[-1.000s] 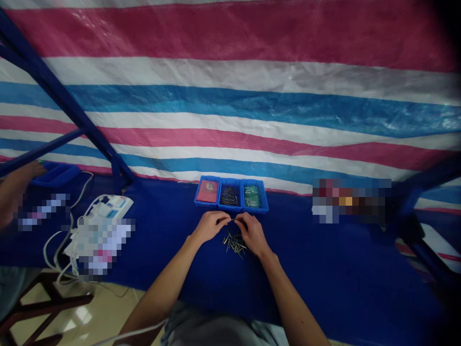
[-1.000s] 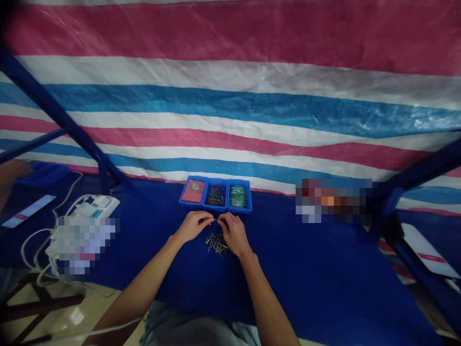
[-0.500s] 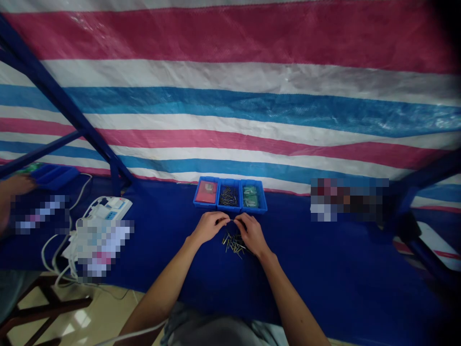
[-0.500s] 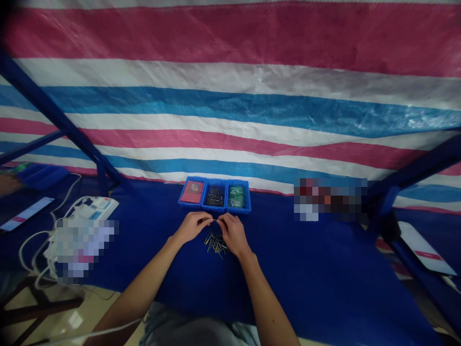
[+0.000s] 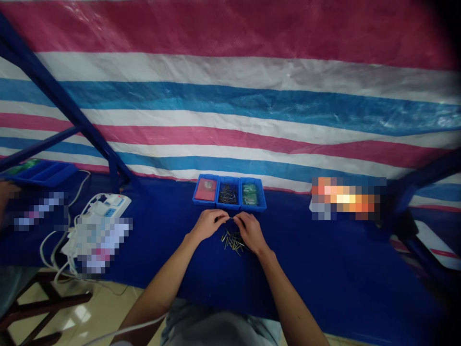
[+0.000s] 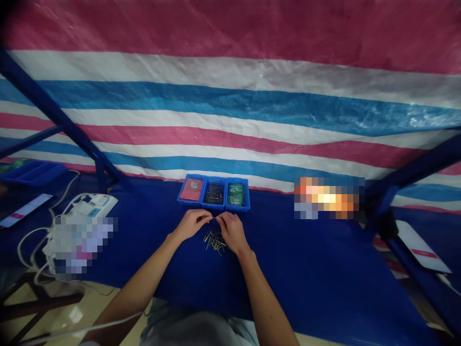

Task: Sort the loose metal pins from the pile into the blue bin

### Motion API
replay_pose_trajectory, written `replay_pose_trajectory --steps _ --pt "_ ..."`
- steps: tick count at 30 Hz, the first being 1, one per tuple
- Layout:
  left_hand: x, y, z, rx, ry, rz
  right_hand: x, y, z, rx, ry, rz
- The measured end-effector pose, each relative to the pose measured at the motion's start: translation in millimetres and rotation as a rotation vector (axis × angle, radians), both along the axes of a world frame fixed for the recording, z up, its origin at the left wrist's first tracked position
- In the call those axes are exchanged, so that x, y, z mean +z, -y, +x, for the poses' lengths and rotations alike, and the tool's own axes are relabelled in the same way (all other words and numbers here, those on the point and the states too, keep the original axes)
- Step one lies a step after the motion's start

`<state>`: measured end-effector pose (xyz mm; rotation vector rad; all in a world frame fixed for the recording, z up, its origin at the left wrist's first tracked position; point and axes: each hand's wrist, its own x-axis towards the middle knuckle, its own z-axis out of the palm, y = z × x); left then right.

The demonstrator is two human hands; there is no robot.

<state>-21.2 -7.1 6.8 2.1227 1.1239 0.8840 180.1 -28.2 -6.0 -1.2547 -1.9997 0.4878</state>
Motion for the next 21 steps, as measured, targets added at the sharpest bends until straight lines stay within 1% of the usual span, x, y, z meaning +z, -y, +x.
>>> replay_pose_trajectory --steps 8,21 --pt "0.0 -0.7 0.0 0.005 0.004 -0.004 -2.0 1.4 0.7 -0.033 -0.091 0.003" --pt "2.6 1.7 1.4 0.012 -0.020 -0.006 2.2 1.0 0.9 -0.009 -0.092 0.003"
